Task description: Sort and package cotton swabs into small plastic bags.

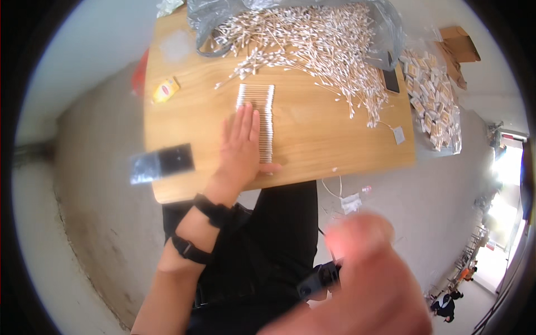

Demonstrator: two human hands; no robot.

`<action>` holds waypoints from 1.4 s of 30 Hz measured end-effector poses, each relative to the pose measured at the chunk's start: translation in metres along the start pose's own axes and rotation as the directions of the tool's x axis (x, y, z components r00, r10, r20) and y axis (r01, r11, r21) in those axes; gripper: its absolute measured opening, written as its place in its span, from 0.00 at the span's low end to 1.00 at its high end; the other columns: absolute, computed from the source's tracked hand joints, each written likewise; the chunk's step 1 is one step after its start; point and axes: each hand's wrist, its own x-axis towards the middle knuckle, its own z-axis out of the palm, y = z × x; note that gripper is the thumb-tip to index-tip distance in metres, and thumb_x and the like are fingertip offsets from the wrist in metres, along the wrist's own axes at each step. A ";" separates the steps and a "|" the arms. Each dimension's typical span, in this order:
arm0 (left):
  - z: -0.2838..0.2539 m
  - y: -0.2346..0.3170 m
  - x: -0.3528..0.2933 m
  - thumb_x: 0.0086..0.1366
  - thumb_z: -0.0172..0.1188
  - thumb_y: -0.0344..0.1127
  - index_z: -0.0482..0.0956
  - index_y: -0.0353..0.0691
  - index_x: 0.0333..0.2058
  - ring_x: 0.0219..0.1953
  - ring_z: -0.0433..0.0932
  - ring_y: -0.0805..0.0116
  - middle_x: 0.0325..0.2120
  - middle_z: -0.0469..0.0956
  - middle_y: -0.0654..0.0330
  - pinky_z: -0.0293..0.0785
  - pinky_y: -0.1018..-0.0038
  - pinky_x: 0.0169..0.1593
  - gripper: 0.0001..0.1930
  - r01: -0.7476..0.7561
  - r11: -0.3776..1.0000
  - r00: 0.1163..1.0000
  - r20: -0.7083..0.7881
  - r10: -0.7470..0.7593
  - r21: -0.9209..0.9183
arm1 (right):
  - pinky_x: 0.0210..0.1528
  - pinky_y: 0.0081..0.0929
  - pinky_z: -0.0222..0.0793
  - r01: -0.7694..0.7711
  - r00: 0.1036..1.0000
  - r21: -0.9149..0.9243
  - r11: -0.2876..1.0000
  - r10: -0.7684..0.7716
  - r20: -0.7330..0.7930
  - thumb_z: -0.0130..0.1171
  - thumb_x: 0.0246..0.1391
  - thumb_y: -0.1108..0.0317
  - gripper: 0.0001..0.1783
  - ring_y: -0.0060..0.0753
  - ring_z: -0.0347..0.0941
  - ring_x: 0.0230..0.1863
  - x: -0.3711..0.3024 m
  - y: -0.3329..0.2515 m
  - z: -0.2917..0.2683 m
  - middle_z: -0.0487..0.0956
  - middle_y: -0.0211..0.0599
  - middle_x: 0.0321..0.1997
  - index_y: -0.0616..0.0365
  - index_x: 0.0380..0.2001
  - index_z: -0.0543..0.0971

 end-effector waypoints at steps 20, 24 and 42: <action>-0.027 -0.025 -0.073 0.45 0.68 0.59 0.45 0.28 0.66 0.70 0.41 0.45 0.67 0.43 0.41 0.42 0.47 0.67 0.60 -0.013 1.000 0.990 -0.137 0.013 -0.001 | 0.49 0.23 0.66 -0.553 0.670 0.364 0.749 0.660 -0.341 0.48 0.63 0.68 0.13 0.24 0.71 0.43 -0.044 0.123 -0.043 0.76 0.34 0.41 0.65 0.43 0.76; -0.019 0.003 -0.080 0.43 0.68 0.61 0.47 0.30 0.66 0.70 0.44 0.47 0.67 0.46 0.43 0.46 0.49 0.67 0.61 -0.047 0.999 0.995 -0.089 0.047 0.002 | 0.58 0.33 0.64 -0.605 0.517 0.499 0.620 0.783 -0.345 0.48 0.64 0.61 0.18 0.30 0.69 0.51 -0.096 0.190 -0.018 0.74 0.37 0.46 0.62 0.50 0.72; 0.009 0.014 -0.078 0.37 0.69 0.67 0.48 0.32 0.66 0.70 0.42 0.49 0.67 0.44 0.42 0.41 0.48 0.67 0.65 0.021 0.995 0.999 -0.037 -0.018 0.101 | 0.55 0.29 0.66 -0.603 0.585 0.463 0.650 0.755 -0.296 0.46 0.63 0.61 0.20 0.30 0.67 0.51 -0.126 0.208 -0.002 0.71 0.37 0.48 0.63 0.52 0.69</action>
